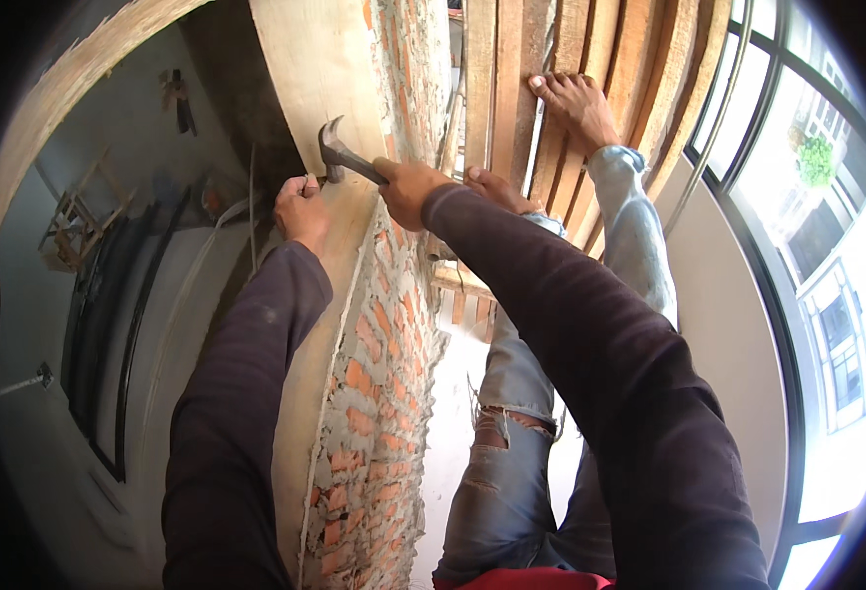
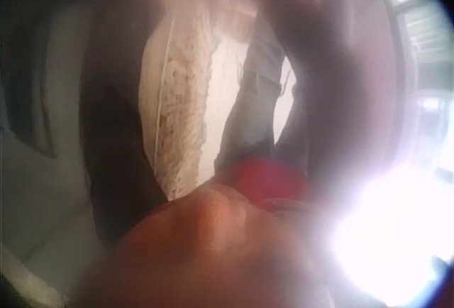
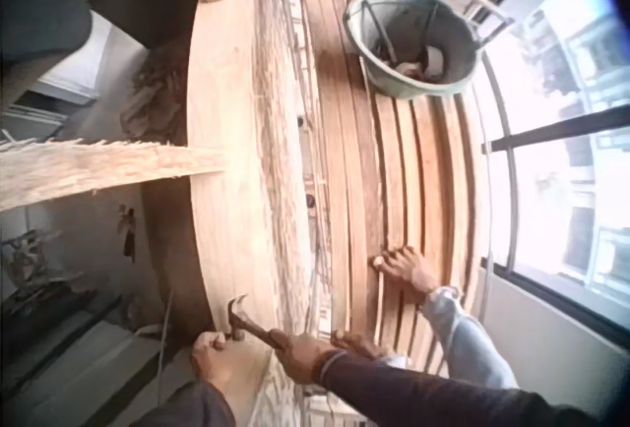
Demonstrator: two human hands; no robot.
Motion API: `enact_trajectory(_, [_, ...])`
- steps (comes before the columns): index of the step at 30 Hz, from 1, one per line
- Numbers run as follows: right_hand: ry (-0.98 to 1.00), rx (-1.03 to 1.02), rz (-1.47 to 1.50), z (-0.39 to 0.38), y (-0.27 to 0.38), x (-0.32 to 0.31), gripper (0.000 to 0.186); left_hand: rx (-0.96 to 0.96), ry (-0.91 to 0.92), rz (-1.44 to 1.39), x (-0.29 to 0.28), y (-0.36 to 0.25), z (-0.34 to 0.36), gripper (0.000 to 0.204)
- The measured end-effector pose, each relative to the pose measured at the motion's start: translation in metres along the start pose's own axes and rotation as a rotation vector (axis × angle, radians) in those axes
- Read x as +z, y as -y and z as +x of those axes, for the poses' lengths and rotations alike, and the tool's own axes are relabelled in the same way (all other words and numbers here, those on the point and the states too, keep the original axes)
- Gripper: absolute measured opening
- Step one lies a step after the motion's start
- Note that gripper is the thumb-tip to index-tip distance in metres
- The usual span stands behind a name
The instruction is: The person secures a wooden board into an opening in a brick wall by using a hammer and nails. The person stands on a wooden platform and reaches into a bucket to retrieve nails.
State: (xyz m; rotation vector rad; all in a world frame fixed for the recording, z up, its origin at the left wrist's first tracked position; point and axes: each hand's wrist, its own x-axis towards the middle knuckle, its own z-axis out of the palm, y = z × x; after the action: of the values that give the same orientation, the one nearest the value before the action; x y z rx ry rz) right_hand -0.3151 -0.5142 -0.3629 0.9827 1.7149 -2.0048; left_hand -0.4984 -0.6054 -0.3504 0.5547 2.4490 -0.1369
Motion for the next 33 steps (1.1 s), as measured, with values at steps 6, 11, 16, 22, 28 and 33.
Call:
enact_trajectory(6, [0.066, 0.099, 0.057, 0.001, -0.001, -0.011, 0.023, 0.065, 0.011, 0.073, 0.001, -0.003, 0.0, 0.024])
enact_trajectory(11, [-0.115, -0.014, 0.152, -0.031, -0.009, -0.042, 0.029, 0.17, 0.125, 0.083, 0.0, 0.028, 0.016, 0.022])
enact_trajectory(16, [-0.311, 0.039, 0.354, -0.086, -0.041, -0.075, 0.046, 0.125, 0.24, -0.054, 0.004, 0.017, 0.015, 0.013])
enact_trajectory(22, [-0.396, 0.069, 0.447, -0.12, -0.076, -0.074, 0.048, 0.08, 0.305, -0.006, 0.011, 0.005, 0.018, 0.008])
enact_trajectory(28, [-0.385, 0.049, 0.445, -0.121, -0.081, -0.065, 0.047, 0.093, 0.285, 0.008, 0.023, 0.003, 0.025, 0.012])
enact_trajectory(33, [-0.27, -0.031, 0.361, -0.106, -0.058, -0.059, 0.057, 0.071, 0.286, -0.034, 0.028, 0.015, 0.037, 0.015])
